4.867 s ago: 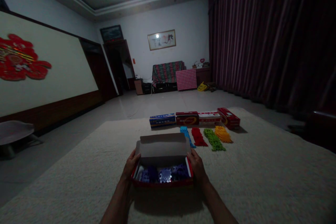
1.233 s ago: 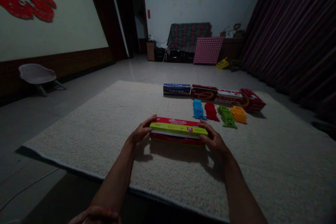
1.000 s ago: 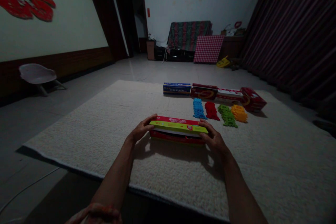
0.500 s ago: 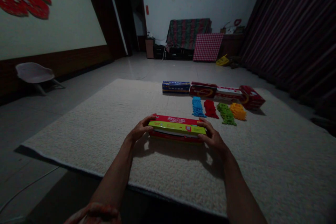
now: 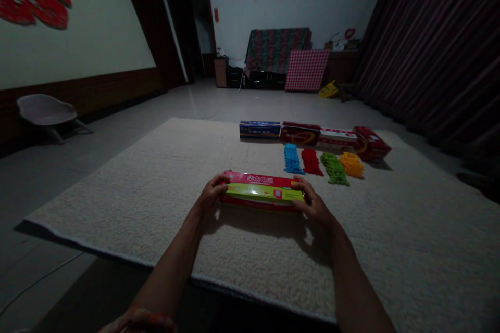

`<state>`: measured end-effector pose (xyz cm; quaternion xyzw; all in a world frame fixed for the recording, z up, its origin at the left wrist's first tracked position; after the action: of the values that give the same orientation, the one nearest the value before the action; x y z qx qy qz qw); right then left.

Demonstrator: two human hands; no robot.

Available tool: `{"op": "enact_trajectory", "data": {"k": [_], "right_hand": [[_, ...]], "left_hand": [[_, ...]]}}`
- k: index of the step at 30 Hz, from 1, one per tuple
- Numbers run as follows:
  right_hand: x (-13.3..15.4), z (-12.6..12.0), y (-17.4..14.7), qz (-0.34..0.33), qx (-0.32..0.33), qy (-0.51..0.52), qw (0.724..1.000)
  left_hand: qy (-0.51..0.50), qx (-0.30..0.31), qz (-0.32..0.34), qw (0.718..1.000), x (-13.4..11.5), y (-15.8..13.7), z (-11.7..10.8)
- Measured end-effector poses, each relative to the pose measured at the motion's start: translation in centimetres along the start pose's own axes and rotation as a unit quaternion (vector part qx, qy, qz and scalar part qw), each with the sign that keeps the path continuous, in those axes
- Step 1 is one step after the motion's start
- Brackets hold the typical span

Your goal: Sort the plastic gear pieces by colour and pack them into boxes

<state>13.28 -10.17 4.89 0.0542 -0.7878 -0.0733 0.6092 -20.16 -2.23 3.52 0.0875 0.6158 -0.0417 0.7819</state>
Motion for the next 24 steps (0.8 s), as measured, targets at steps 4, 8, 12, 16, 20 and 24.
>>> {"op": "enact_trajectory", "data": {"k": [4,8,12,16,20,24], "right_hand": [[0.1,0.0,-0.5,0.022,0.033,0.000,0.999],[0.4,-0.1,-0.6,0.017,0.038,-0.016,0.999],[0.4,-0.1,-0.4,0.019,0.034,-0.005,0.999],[0.4,0.2,-0.6,0.014,0.034,0.006,0.999],[0.6,0.3,-0.8,0.008,0.038,0.004,0.999],[0.8,0.6,-0.9,0.013,0.042,0.021,0.999]], "left_hand": [[0.011,0.000,0.016,1.000,-0.4,0.0,0.1],[0.060,-0.002,0.035,0.998,-1.1,0.2,0.0],[0.164,0.028,0.078,0.983,-2.6,0.2,0.8],[0.299,0.083,0.148,0.939,-4.4,0.2,2.7],[0.379,0.125,0.164,0.902,-4.8,0.3,4.2],[0.404,0.164,0.183,0.881,-4.8,0.1,5.4]]}}
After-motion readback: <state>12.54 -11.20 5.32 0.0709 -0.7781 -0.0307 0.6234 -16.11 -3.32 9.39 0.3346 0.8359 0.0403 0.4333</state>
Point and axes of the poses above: each hand's wrist, its own y-axis towards the middle knuckle, its own z-axis out of the palm, x = y × z, the point moved 7 cm from there along y, towards the middle knuckle, and after that the axes turned 3 degrees about z, right-handed, at the moved point
